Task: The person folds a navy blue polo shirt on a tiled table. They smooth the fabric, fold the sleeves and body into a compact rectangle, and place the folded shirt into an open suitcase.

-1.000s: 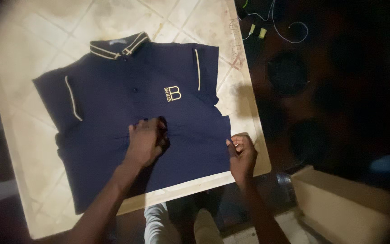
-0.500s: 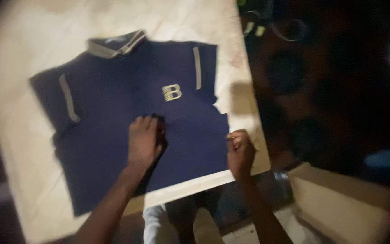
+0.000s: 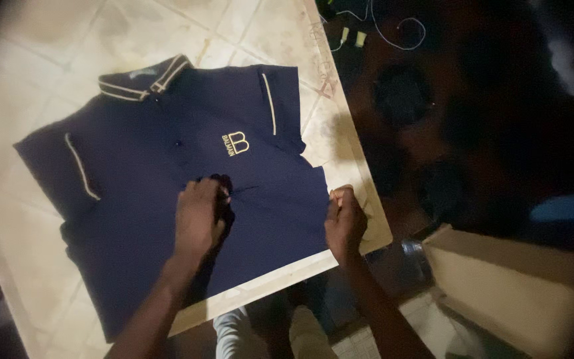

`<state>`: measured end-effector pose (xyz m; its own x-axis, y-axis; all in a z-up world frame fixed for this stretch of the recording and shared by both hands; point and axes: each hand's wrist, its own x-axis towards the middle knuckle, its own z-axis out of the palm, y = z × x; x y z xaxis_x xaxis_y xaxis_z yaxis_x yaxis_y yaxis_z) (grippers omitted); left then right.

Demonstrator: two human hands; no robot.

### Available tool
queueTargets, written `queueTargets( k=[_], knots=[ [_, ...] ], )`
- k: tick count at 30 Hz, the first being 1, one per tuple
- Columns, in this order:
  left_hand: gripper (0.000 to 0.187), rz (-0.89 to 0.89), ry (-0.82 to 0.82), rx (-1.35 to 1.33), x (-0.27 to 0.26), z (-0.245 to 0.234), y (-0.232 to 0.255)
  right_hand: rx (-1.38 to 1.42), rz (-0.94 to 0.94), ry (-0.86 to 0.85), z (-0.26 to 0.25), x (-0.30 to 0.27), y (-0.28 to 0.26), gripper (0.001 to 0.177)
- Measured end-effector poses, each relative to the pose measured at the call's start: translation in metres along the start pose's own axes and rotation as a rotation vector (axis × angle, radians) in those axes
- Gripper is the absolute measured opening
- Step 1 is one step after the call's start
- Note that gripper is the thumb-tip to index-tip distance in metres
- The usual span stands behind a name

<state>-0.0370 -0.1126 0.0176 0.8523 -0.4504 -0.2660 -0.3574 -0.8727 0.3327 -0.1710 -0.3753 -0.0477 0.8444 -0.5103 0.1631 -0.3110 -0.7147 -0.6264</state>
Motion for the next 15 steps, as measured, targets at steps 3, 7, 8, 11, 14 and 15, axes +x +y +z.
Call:
queueTargets(
  k=[3, 7, 8, 11, 14, 15],
  knots=[
    [0.063, -0.044, -0.075, 0.09, 0.0, 0.005, -0.003, 0.002, 0.091, -0.053, 0.0, 0.003, -0.003, 0.007],
    [0.068, 0.046, 0.04, 0.262, 0.0, 0.027, -0.01, -0.043, -0.035, 0.028, -0.003, 0.028, -0.019, 0.019],
    [0.064, 0.058, 0.045, 0.312, -0.002, 0.034, -0.012, -0.016, 0.034, -0.04, -0.006, 0.037, -0.022, 0.026],
    [0.06, 0.051, 0.139, 0.262, -0.008, 0.051, -0.015, -0.05, 0.043, -0.078, 0.002, 0.06, -0.029, 0.035],
    [0.065, 0.017, 0.12, 0.197, -0.012, 0.056, -0.015, 0.129, -0.098, 0.04, 0.016, 0.071, -0.018, 0.015],
    [0.066, 0.002, 0.11, 0.169, -0.013, 0.056, -0.016, 0.239, -0.149, 0.092, 0.021, 0.071, -0.013, 0.007]
  ],
)
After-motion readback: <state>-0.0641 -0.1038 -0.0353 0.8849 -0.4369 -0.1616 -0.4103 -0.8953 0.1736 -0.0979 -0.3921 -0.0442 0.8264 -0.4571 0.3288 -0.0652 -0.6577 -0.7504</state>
